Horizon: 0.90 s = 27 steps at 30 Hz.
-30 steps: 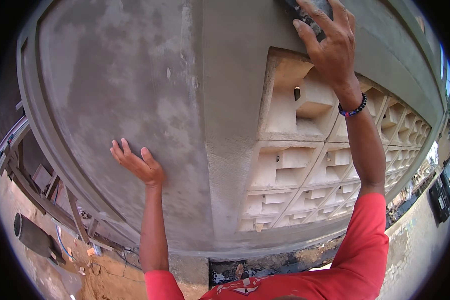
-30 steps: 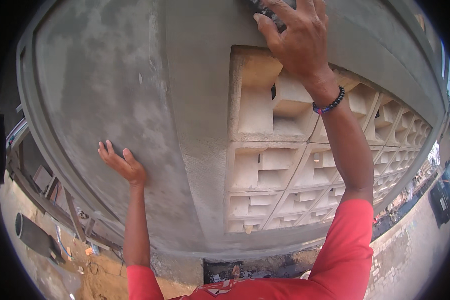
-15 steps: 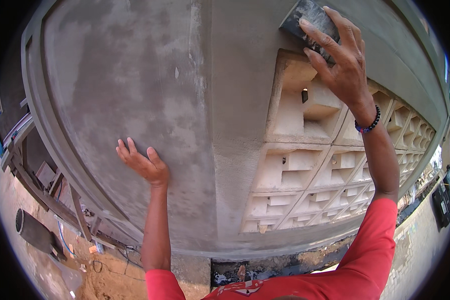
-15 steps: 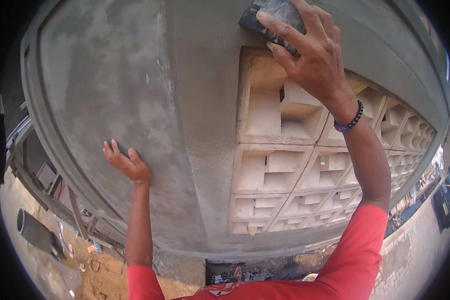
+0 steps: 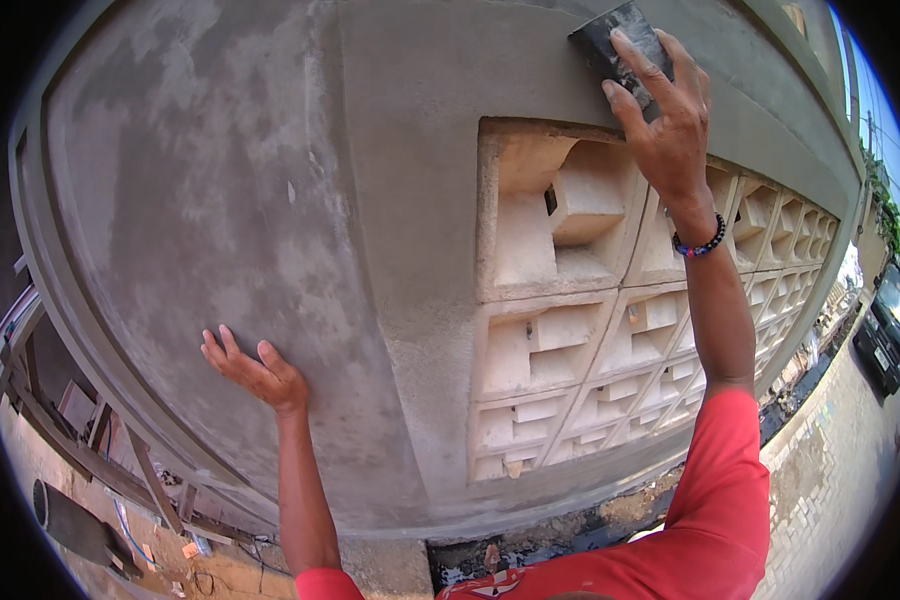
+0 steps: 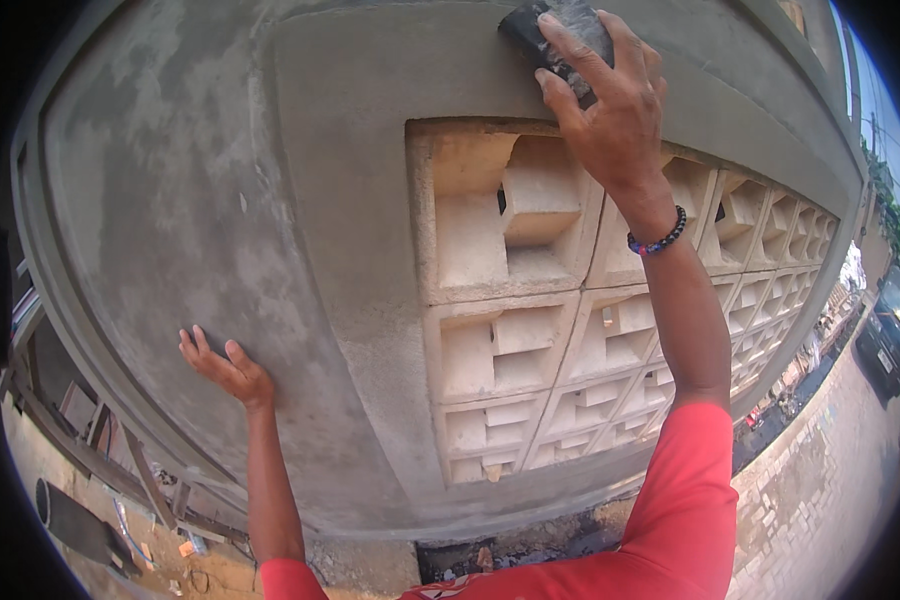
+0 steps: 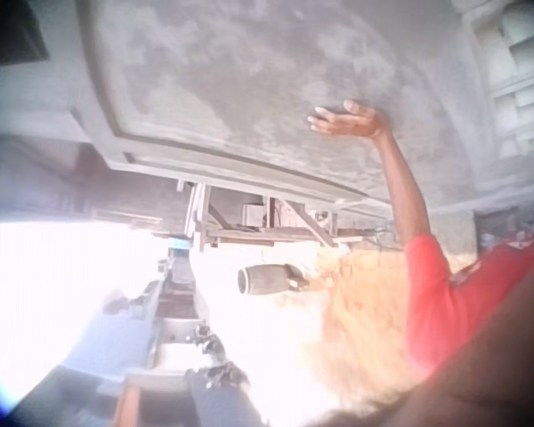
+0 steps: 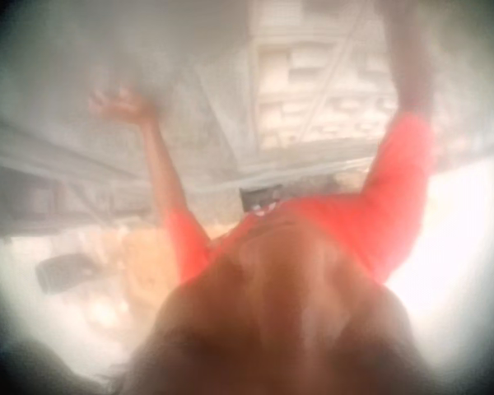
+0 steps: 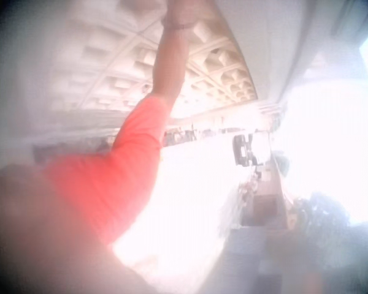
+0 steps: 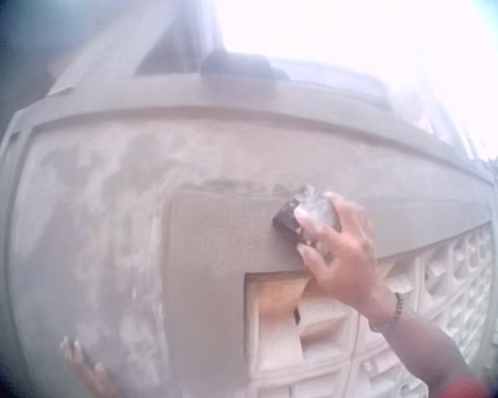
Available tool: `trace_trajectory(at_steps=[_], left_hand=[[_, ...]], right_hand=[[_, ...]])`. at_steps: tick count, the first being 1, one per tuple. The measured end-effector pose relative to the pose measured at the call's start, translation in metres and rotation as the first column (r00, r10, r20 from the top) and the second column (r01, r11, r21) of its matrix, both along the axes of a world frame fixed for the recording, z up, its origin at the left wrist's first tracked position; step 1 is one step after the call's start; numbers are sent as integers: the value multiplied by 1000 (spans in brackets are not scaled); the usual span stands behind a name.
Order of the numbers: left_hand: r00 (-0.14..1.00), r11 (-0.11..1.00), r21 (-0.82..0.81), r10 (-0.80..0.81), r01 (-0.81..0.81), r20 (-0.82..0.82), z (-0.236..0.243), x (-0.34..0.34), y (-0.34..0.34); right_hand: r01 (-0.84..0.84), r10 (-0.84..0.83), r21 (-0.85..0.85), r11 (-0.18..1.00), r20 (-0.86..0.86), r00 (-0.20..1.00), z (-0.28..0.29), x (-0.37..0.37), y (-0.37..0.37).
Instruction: The person uses a hand trowel to smooth wet concrete on a curved ceiling surface with a geometric lattice pattern. They repeatedly scrape and level the surface, moving the trowel across different sections to create a uniform finish.
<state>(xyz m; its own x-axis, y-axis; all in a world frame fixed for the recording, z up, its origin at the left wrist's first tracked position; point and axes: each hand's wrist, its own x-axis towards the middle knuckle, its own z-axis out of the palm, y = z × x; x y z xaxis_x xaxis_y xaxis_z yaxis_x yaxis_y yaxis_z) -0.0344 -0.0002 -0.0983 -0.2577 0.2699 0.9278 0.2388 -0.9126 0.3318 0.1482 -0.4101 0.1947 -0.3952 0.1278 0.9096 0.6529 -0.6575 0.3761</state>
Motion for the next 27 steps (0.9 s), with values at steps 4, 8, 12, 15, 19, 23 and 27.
trace_trajectory(at_steps=[4, 8, 12, 15, 19, 23, 27], left_hand=[[1000, 1000, -12, 14, -14, -4, 1, 5, -8], [1000, 1000, -8, 8, -8, -12, 0, 4, -5], [999, 1000, 1, 29, -29, -22, -2, -6, 5], [999, 999, 0, 34, -34, -10, 3, -1, 1], [1000, 1000, -15, -1, 1, -11, 1, 7, -4], [1000, 1000, 5, 13, -13, -16, -2, -2, 1], [1000, 1000, 18, 25, -25, -18, 2, 6, -6]], right_hand=[[-11, 31, 273, 962, -68, 997, 9, 48, -62], [-70, 69, 235, 969, 16, 998, 0, 14, 12], [-71, 71, -35, 997, -5, 997, -28, -8, 27], [-67, 67, 121, 990, -3, 998, -25, 26, -27], [-42, 29, 314, 949, 43, 999, 11, 33, -19], [-83, 86, 195, 977, -10, 996, -6, -5, 9], [-42, 41, 131, 991, 5, 999, -17, 17, -27]])
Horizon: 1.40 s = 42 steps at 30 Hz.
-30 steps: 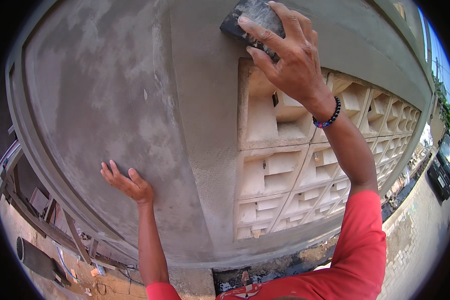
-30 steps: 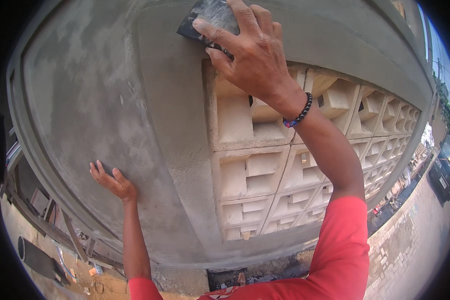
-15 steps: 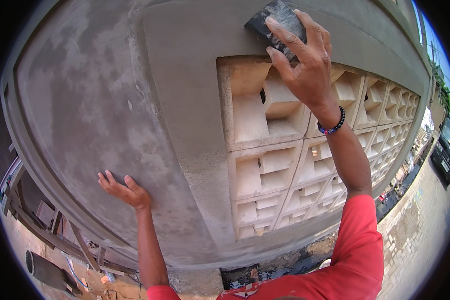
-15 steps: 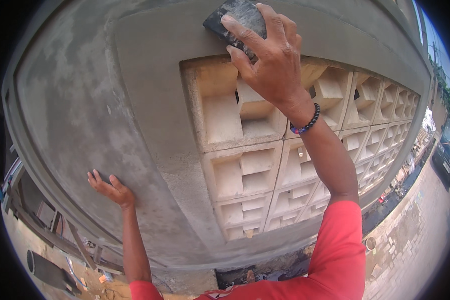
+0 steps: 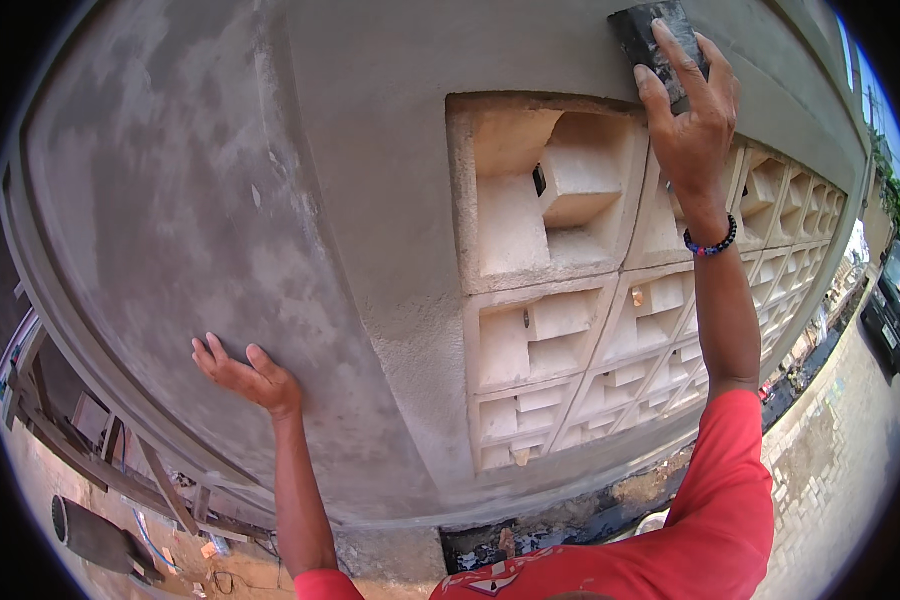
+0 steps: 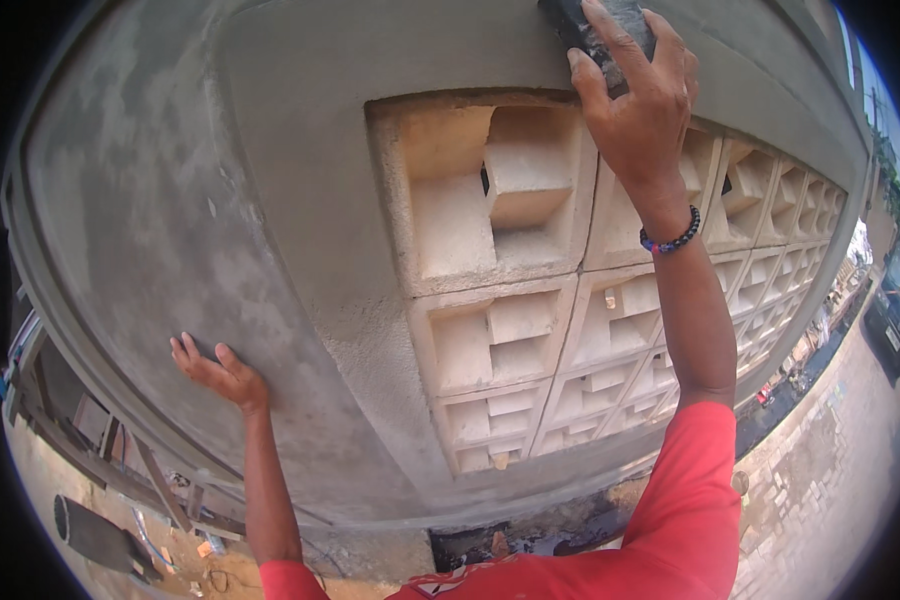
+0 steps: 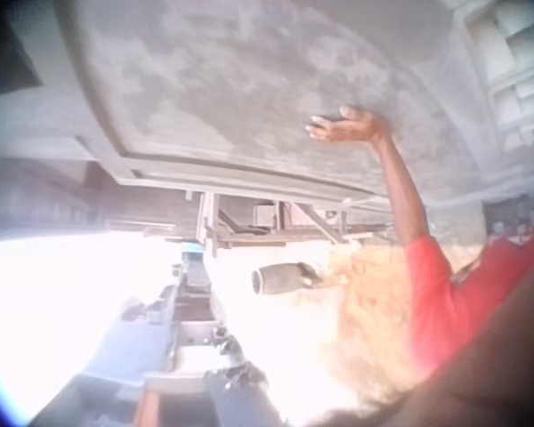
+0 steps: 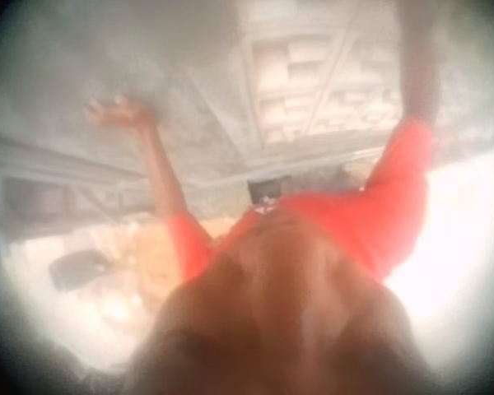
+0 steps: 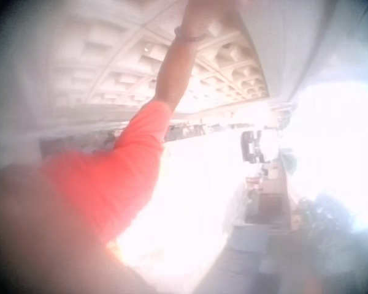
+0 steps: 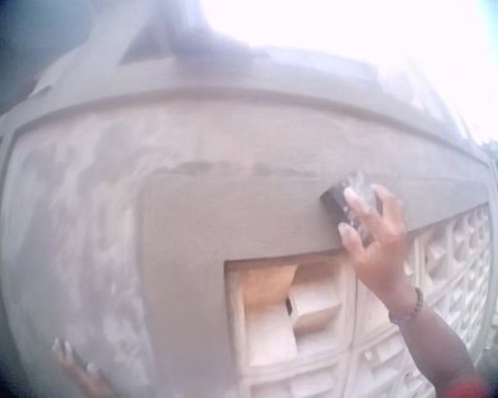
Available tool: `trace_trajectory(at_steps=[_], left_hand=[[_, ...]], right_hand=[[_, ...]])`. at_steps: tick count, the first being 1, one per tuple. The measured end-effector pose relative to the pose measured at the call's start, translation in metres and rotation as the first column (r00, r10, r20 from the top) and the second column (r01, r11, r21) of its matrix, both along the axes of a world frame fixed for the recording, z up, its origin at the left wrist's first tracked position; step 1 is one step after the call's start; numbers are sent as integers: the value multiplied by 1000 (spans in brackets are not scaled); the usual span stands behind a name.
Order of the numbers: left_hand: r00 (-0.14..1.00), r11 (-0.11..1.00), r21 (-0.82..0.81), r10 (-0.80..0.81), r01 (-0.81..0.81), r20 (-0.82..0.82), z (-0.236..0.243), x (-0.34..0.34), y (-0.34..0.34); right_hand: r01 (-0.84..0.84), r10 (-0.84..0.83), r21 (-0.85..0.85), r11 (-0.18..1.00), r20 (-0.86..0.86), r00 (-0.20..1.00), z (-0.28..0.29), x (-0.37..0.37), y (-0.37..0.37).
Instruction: The person uses a hand trowel to smooth wet concrete on a curved ceiling surface with a geometric lattice pattern. They repeatedly scrape and level the surface, moving the trowel across different sections to create a uniform finish.
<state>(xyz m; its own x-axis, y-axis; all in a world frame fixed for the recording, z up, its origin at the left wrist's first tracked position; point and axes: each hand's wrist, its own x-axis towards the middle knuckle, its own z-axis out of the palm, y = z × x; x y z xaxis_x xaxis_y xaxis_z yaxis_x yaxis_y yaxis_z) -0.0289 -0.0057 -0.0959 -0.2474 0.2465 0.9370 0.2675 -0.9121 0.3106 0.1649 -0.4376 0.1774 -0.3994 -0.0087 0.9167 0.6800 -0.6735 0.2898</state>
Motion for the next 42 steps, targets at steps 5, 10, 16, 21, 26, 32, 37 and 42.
trace_trajectory(at_steps=[5, 10, 16, 21, 26, 32, 37, 42], left_hand=[[1000, 1000, -19, 14, -14, -8, -5, -4, 7], [1000, 1000, -6, 15, -15, 0, -1, -1, 4], [1000, 1000, -18, -10, 10, 1, -3, -4, 6], [1000, 1000, -7, -9, 9, 4, -1, -4, 3], [1000, 1000, 9, -23, 23, 15, -3, 0, 7], [1000, 1000, 0, -15, 15, 5, -3, -2, 5], [1000, 1000, 26, 5, -5, 1, -3, -6, 11], [998, 999, 9, -52, 52, 19, -3, -3, 6]], right_hand=[[-95, 101, 79, 992, -75, 992, 18, -35, 40], [68, -67, -10, 998, 46, 997, -3, 14, -8], [-40, 37, 92, 995, 35, 999, 21, -21, 40], [-76, 83, 98, 992, -68, 994, 4, -16, 20], [-12, 3, 149, 989, 57, 998, 18, -11, 32], [-81, 93, 166, 983, -70, 993, 13, -22, 31], [-54, 57, 102, 993, -26, 998, -3, -20, 27], [-104, 117, 154, 983, -76, 990, 13, -24, 37]])
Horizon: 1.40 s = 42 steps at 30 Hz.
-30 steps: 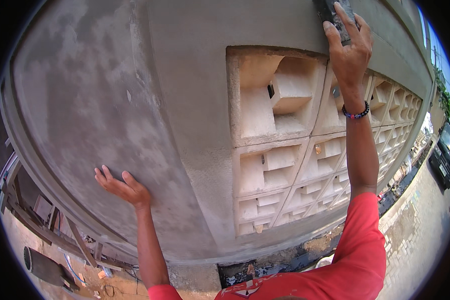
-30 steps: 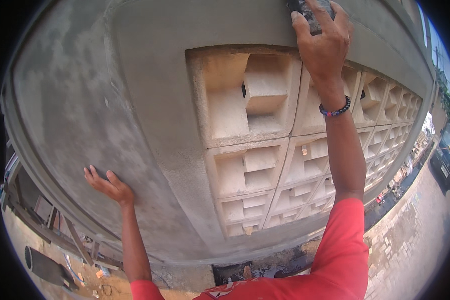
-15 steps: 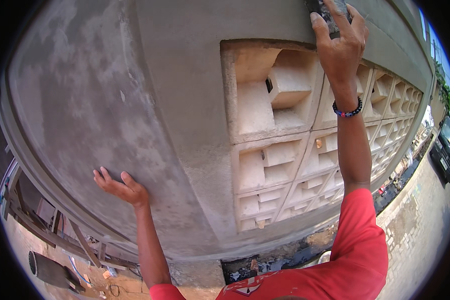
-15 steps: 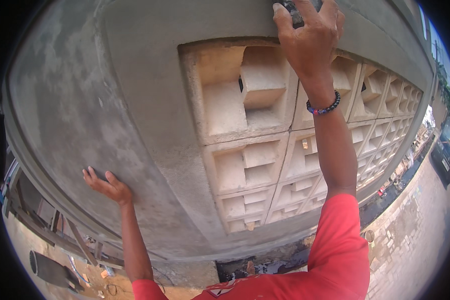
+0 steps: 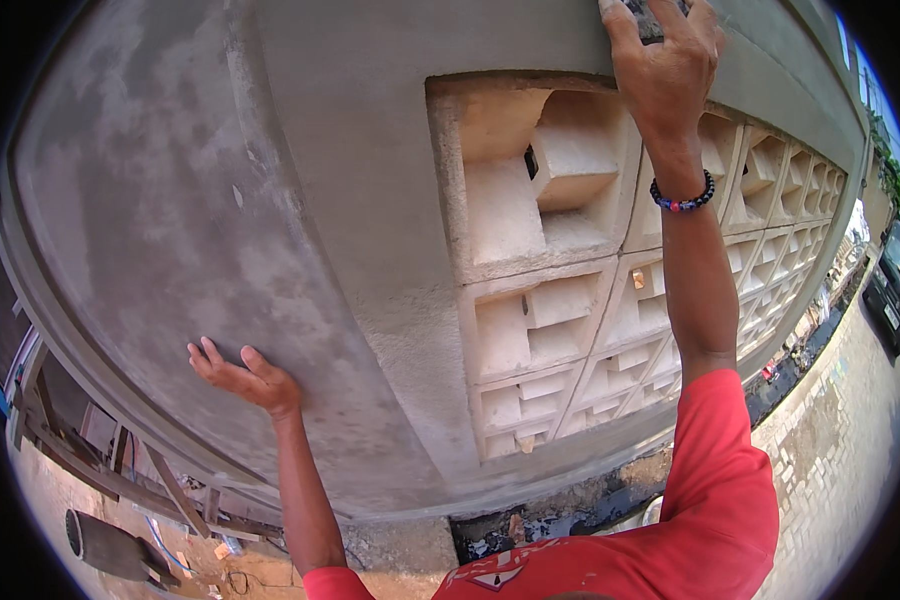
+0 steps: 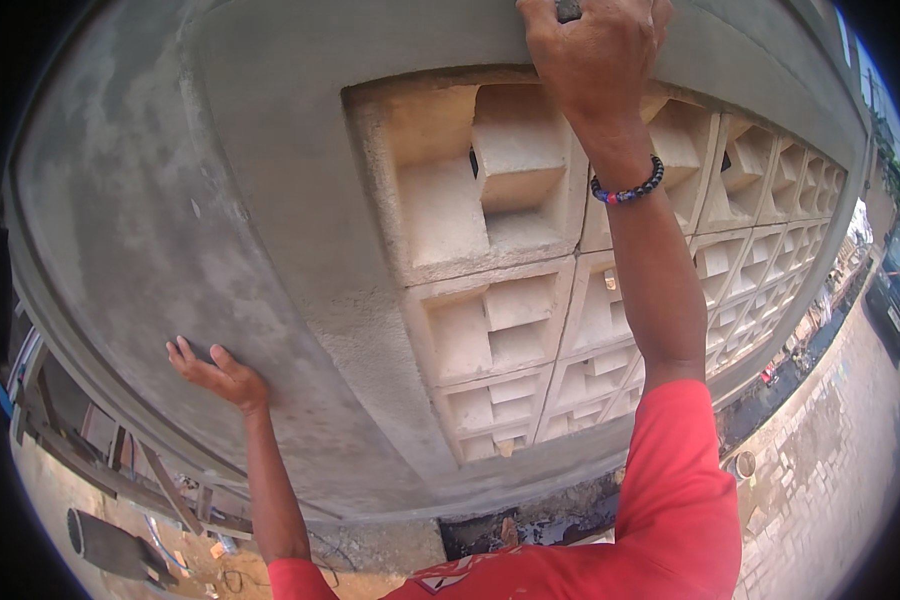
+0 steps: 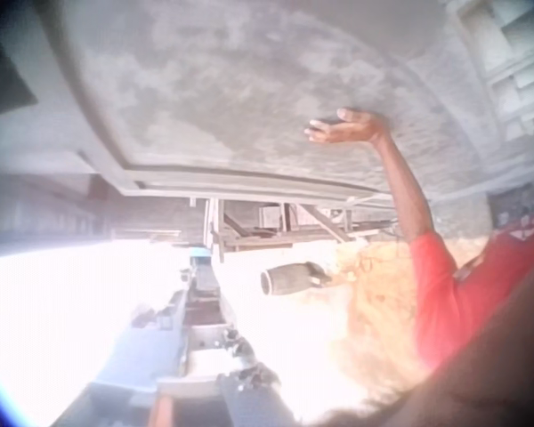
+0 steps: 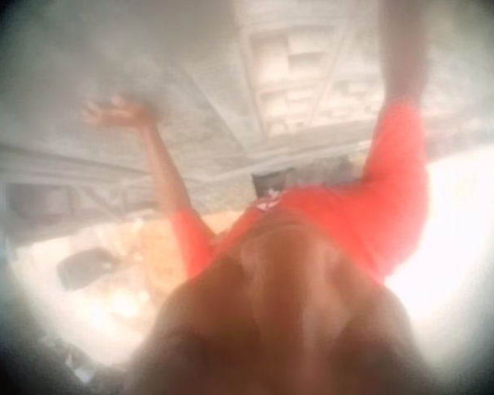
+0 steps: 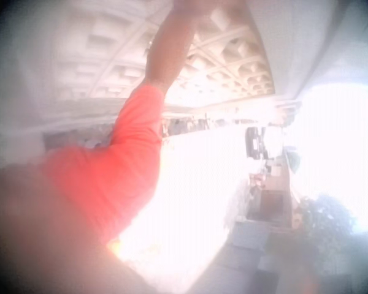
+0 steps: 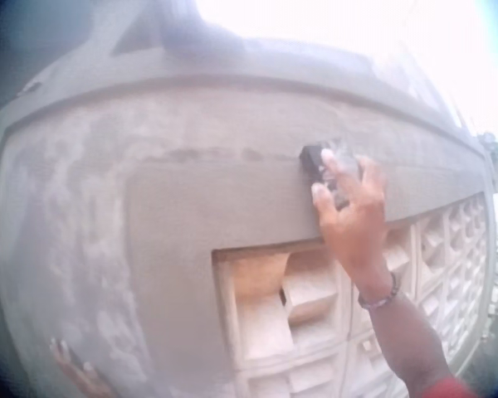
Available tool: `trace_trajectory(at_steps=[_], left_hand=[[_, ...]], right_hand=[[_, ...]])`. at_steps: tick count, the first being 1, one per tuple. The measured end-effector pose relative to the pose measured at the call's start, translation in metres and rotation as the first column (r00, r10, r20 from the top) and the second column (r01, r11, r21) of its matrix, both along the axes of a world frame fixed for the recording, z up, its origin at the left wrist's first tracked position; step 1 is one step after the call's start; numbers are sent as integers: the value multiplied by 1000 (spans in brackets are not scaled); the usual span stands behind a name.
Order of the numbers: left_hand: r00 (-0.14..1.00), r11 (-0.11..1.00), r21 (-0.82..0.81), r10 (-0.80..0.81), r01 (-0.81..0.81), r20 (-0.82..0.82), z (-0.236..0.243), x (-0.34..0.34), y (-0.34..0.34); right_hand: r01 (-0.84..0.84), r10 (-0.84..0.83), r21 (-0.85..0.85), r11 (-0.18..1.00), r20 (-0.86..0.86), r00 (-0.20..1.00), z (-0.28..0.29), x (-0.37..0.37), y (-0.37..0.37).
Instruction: The person uses a hand trowel to smooth wet concrete on a curved ceiling surface with a geometric lattice pattern. They repeatedly scrape and level the surface, moving the trowel across different sections to create a uniform finish.
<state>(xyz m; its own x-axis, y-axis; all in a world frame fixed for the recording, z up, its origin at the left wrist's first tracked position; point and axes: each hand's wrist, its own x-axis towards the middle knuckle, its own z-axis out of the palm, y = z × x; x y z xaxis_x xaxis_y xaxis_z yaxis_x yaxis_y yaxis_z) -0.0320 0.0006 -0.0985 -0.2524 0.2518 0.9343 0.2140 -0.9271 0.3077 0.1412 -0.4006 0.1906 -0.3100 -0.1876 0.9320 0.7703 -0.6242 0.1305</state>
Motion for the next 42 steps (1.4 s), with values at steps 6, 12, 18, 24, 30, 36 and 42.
trace_trajectory(at_steps=[6, 12, 18, 24, 30, 36, 42], left_hand=[[999, 999, 12, 48, -48, -10, 1, 0, -1], [998, 998, 20, 58, -58, -19, -1, 0, 3], [1000, 1000, 4, 17, -17, -13, 1, -1, 1], [999, 999, 6, 45, -45, -16, 1, -1, -1], [999, 999, 9, 33, -33, -19, -2, 1, 2], [1000, 1000, -13, -18, 18, 11, -1, 0, -1], [1000, 1000, -10, 23, -23, 2, 0, 1, -2]], right_hand=[[91, -92, 27, 995, 27, 995, -13, 4, -10], [75, -75, 3, 997, 97, 992, -14, 5, 3], [50, -55, 77, 996, 60, 997, -6, 3, 11], [61, -63, 26, 998, 74, 995, -16, 9, -2], [137, -132, -50, 989, 81, 988, -24, -17, 24], [78, -80, 66, 995, 37, 996, -6, -9, 25], [71, -72, 22, 997, 73, 995, -13, -4, 13]])
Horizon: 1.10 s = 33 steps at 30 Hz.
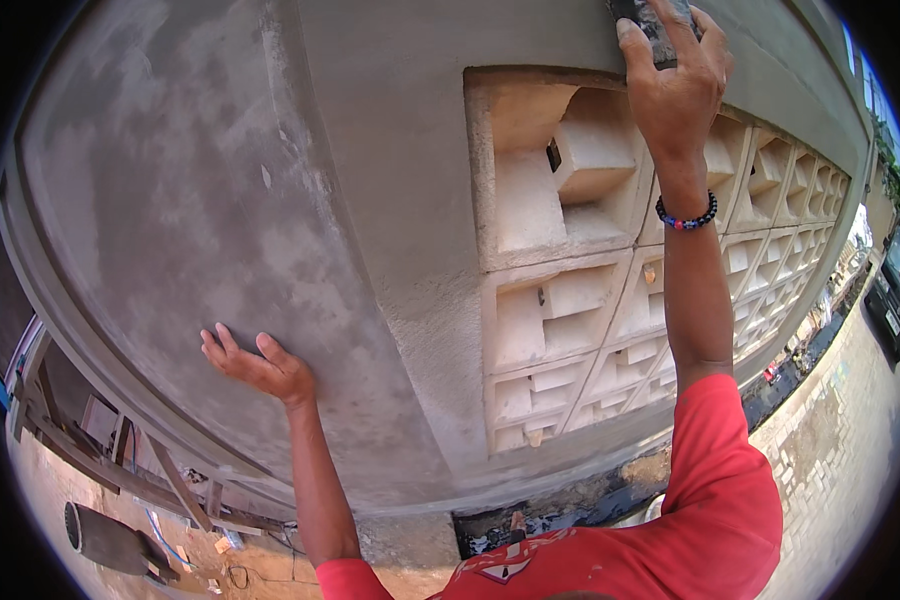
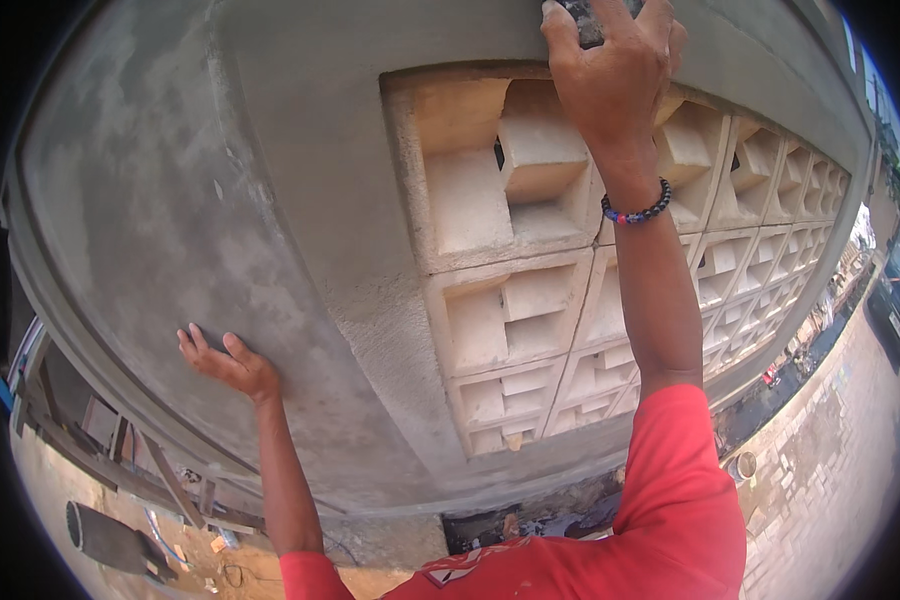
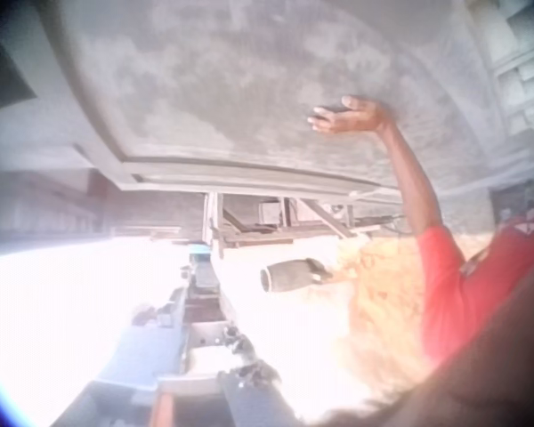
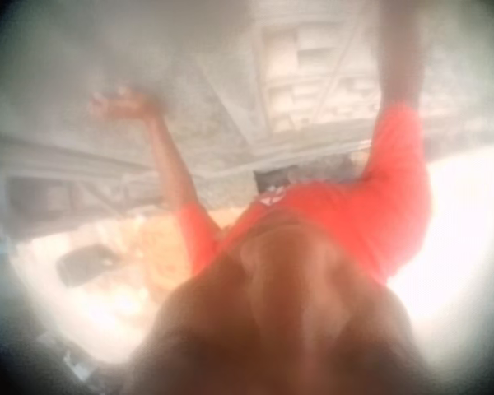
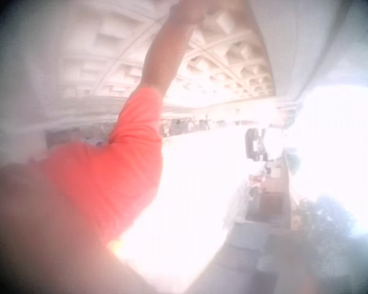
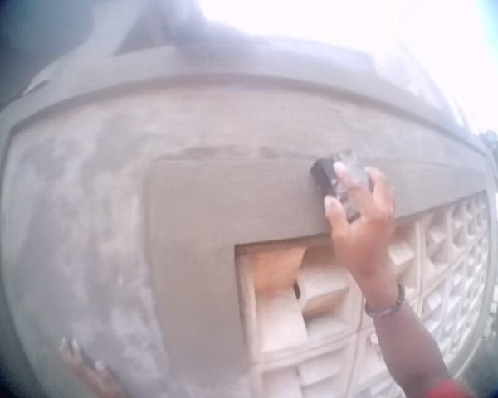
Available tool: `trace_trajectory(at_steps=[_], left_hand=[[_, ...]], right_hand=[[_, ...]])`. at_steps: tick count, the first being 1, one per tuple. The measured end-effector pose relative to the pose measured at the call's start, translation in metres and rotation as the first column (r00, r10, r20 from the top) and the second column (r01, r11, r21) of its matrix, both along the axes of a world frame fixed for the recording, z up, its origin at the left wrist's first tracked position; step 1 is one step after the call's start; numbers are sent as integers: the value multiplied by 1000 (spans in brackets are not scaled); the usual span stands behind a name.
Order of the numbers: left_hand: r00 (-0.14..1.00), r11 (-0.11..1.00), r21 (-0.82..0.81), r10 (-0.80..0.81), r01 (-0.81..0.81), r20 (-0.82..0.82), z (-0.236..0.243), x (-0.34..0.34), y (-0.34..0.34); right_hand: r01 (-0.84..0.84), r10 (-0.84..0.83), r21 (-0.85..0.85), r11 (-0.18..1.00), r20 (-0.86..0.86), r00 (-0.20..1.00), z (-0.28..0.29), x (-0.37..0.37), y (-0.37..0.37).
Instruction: The person uses a hand trowel to smooth wet concrete on a curved ceiling surface with a geometric lattice pattern. They repeatedly scrape and level the surface, moving the trowel across different sections to create a uniform finish.
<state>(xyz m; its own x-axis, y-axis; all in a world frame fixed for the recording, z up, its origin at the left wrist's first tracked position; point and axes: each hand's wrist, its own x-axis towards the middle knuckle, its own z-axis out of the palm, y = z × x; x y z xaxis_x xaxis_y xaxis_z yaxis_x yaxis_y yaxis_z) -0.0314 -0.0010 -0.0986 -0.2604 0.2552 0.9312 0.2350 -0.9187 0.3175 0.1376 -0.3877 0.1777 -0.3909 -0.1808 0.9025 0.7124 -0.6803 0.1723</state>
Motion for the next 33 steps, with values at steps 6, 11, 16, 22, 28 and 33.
trace_trajectory(at_steps=[6, 11, 16, 22, 28, 33], left_hand=[[1000, 1000, -4, 21, -21, -5, -1, -2, 2], [1000, 1000, -12, 6, -6, 7, 1, -2, -2], [999, 999, -8, 38, -38, -10, 0, -7, 1], [1000, 1000, -24, -6, 7, 11, 3, -1, -7], [1000, 1000, -23, 14, -14, -3, -1, -7, -2], [1000, 997, -77, -15, 15, -9, 1, -5, -10]], right_hand=[[41, -45, 35, 999, 123, 991, -10, -6, 27], [-224, 236, 82, 971, -194, 952, 2, -27, 22], [-13, 14, -145, 989, 7, 1000, -9, -53, 81], [24, -23, -50, 998, 14, 1000, 10, -18, 66], [26, 25, -406, 914, 118, 993, -14, -61, 123], [13, 44, -317, 948, 173, 984, 31, -55, 118]])
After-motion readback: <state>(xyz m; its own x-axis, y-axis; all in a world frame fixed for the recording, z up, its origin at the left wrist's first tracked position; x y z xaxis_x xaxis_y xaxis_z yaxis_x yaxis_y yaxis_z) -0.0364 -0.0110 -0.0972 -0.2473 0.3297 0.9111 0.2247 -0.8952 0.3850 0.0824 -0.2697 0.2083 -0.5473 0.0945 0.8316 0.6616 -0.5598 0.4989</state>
